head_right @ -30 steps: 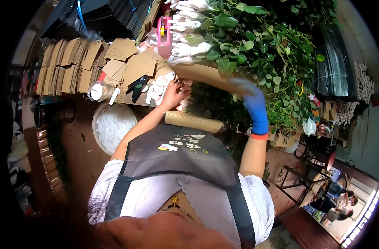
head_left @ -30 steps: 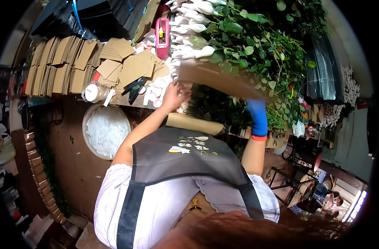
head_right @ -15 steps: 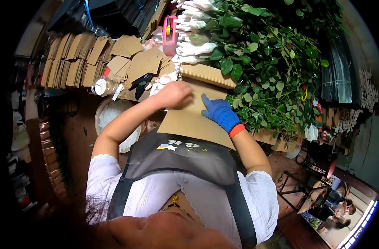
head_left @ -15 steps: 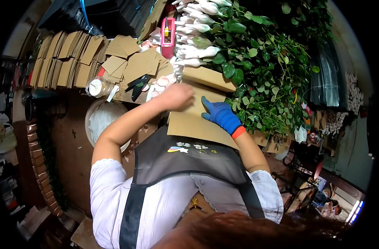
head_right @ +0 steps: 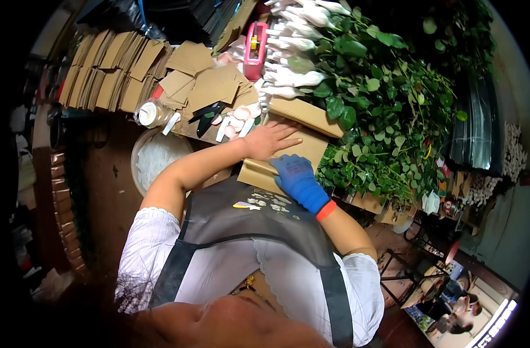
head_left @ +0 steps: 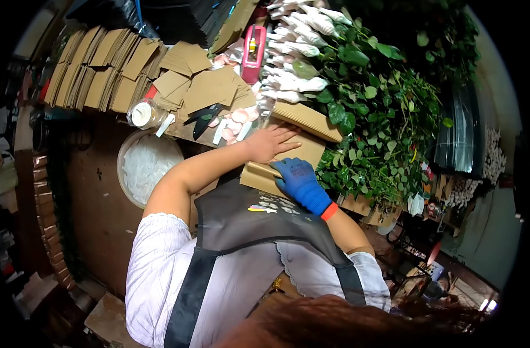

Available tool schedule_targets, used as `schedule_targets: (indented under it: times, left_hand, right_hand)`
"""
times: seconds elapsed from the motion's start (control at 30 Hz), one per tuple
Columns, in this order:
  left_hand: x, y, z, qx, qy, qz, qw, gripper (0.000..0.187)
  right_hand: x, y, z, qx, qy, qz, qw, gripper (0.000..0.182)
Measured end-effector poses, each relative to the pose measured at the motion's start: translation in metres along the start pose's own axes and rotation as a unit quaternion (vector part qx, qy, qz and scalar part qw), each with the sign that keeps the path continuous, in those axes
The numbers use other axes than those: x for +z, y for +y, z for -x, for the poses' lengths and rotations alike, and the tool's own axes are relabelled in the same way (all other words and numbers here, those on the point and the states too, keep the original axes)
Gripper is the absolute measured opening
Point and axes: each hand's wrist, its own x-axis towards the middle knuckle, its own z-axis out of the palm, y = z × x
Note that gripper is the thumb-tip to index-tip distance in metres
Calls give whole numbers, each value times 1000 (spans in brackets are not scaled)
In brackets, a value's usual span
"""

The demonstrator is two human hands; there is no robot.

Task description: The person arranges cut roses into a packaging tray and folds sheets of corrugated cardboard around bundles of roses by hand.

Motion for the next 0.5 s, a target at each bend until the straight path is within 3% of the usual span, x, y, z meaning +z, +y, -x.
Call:
schedule_targets:
  times: [0.07,0.1,0.17,0.23,0.3,0.43,0.47,0.5]
  left_hand:
    - [21,-6,-3,14,39,-68,997,79]
    - [23,-9,-3,23,56,-102,993,78]
    - [22,-13,-2,24,56,-42,997,67]
    - [4,-4,-3,3,23,5,1000,63]
    - [-8,1,-4,-19,-11,50,998,60]
    - [28,-12,-8,12,46,61,997,59]
    - [28,-11,-7,19,131,-7,991,61]
    - [29,-13,-7,12,100,37,994,60]
  right_hand:
    - [-15,1,-4,-43,-3,-84,996,40]
    - [-18,-4,-19,-63,44,-126,989,39]
    - [-22,-19,-71,-101,136,-208,963,36]
    - [-20,-34,-135,-172,290,-87,937,39]
    - [-8,-44,-205,-167,228,-15,959,44]
    - [24,-56,-288,-105,173,135,970,48]
    - [26,-58,-294,-84,164,141,973,46]
    - [28,-59,-297,-62,153,148,975,44]
